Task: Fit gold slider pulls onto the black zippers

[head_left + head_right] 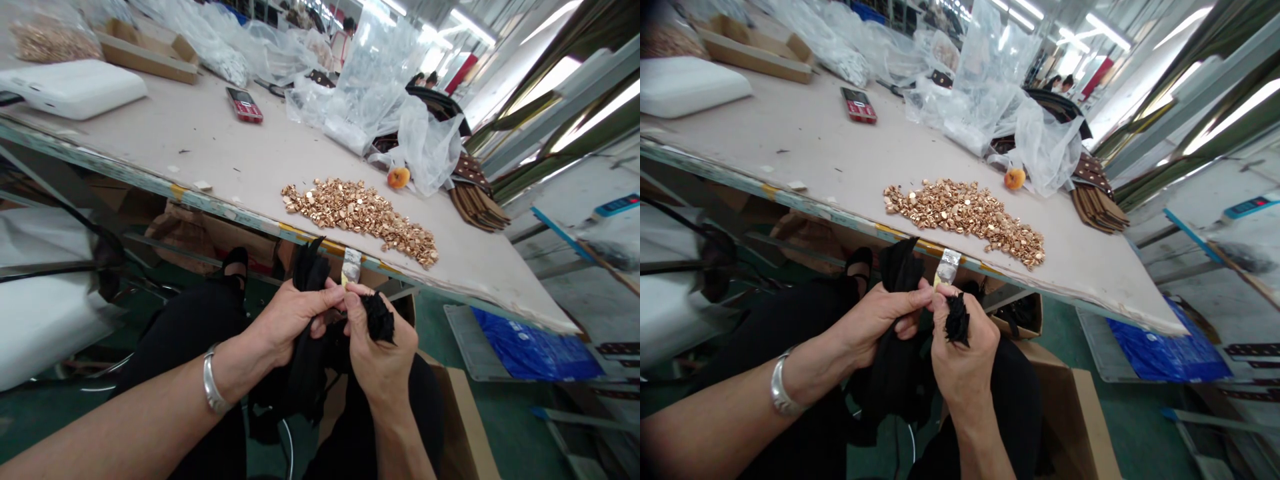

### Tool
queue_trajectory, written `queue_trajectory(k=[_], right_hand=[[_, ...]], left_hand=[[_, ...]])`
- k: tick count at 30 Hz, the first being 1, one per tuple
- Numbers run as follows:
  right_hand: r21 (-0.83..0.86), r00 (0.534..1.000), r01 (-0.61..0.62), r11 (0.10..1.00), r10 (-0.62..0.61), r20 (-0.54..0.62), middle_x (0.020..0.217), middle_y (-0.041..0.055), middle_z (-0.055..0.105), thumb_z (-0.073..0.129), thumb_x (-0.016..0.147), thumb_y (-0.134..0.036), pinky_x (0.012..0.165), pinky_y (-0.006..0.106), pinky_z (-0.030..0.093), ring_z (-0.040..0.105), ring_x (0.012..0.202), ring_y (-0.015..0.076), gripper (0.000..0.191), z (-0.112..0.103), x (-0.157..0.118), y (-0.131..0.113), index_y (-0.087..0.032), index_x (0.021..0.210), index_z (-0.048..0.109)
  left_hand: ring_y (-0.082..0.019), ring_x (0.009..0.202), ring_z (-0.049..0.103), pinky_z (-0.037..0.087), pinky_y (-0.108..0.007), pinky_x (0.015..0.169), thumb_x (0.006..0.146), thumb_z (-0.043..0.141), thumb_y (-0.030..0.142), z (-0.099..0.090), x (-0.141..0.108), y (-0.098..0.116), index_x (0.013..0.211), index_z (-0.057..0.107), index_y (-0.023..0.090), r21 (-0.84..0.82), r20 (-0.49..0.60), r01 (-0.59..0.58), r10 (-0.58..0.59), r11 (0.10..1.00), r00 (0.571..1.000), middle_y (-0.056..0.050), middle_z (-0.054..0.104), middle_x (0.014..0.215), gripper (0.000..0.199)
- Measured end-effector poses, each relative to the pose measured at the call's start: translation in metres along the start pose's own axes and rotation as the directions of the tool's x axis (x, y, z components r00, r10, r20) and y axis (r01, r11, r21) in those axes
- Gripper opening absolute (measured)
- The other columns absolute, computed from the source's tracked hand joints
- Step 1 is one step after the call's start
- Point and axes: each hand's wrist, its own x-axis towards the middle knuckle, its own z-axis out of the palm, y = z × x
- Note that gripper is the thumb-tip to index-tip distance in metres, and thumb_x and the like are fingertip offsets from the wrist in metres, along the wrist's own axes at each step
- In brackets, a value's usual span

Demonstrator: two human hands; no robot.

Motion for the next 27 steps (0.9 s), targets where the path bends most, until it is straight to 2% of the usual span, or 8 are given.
queue_trajectory(k=[3,5,9,11,16,21,27], right_hand=[[-0.001,0.999,0.048,0.999,-0.048,-0.009,0.088,0.0021,0.071,0.063,0.093,-0.020,0.076,0.031,0.054,0.068,0.079,0.0188,0.012,0.003,0.003,0.004,-0.022,0.102,0.071],[0.002,0.998,0.052,0.999,-0.052,-0.022,0.086,0.0016,0.071,0.063,0.093,-0.020,0.075,0.029,0.054,0.068,0.077,0.0177,0.011,0.005,0.006,0.004,-0.021,0.102,0.070],[0.040,0.999,0.005,0.999,-0.004,-0.034,0.086,0.0023,0.072,0.064,0.091,-0.023,0.069,0.027,0.055,0.069,0.075,0.0177,0.010,0.007,0.012,0.003,-0.019,0.099,0.069],[0.086,0.999,-0.035,0.996,0.036,-0.005,0.083,0.0023,0.072,0.065,0.090,-0.025,0.066,0.027,0.056,0.069,0.074,0.0187,0.011,0.006,0.013,0.003,-0.019,0.098,0.070],[0.169,0.998,-0.062,0.984,0.057,0.029,0.081,0.0011,0.072,0.067,0.089,-0.024,0.066,0.028,0.057,0.069,0.072,0.0187,0.011,0.000,0.010,0.005,-0.021,0.098,0.072],[0.196,0.994,-0.080,0.977,0.064,0.087,0.079,-0.0013,0.071,0.067,0.090,-0.022,0.072,0.031,0.056,0.068,0.070,0.0180,0.016,-0.006,0.008,0.008,-0.023,0.104,0.073],[0.239,0.983,-0.144,0.960,0.111,0.145,0.087,-0.0007,0.072,0.069,0.089,-0.023,0.075,0.032,0.056,0.068,0.077,0.0185,0.017,-0.011,0.009,0.013,-0.027,0.105,0.074]], left_hand=[[-0.003,0.036,0.033,0.027,-0.015,0.038,0.069,0.081,0.047,0.002,0.001,-0.001,0.067,0.060,0.014,0.006,0.018,-0.005,0.005,1.000,1.000,0.008,0.042,0.041,0.039],[-0.002,0.034,0.032,0.028,-0.015,0.037,0.071,0.077,0.054,0.002,0.001,-0.002,0.065,0.058,0.015,0.002,0.032,-0.003,0.003,1.000,0.999,0.008,0.039,0.040,0.045],[0.000,0.034,0.032,0.027,-0.015,0.035,0.070,0.077,0.056,0.002,-0.001,-0.003,0.073,0.059,0.014,-0.063,0.026,-0.035,0.037,0.997,0.999,0.006,0.053,0.057,0.045],[0.000,0.035,0.033,0.028,-0.015,0.036,0.072,0.077,0.055,0.001,-0.002,-0.003,0.074,0.059,0.014,-0.050,0.027,-0.035,0.037,0.998,0.999,0.006,0.054,0.058,0.044],[-0.003,0.035,0.033,0.027,-0.015,0.038,0.075,0.075,0.049,0.000,-0.001,-0.004,0.066,0.059,0.015,0.015,0.063,0.042,-0.043,0.999,0.997,0.009,0.038,0.039,0.039],[-0.002,0.034,0.029,0.025,-0.015,0.038,0.070,0.080,0.047,0.000,0.000,-0.003,0.065,0.061,0.014,-0.030,0.095,0.114,-0.110,0.993,0.989,0.008,0.037,0.037,0.038],[-0.002,0.034,0.031,0.025,-0.014,0.037,0.063,0.085,0.045,-0.002,-0.001,0.001,0.065,0.064,0.012,-0.067,0.120,0.233,-0.224,0.970,0.967,0.007,0.039,0.037,0.039]])
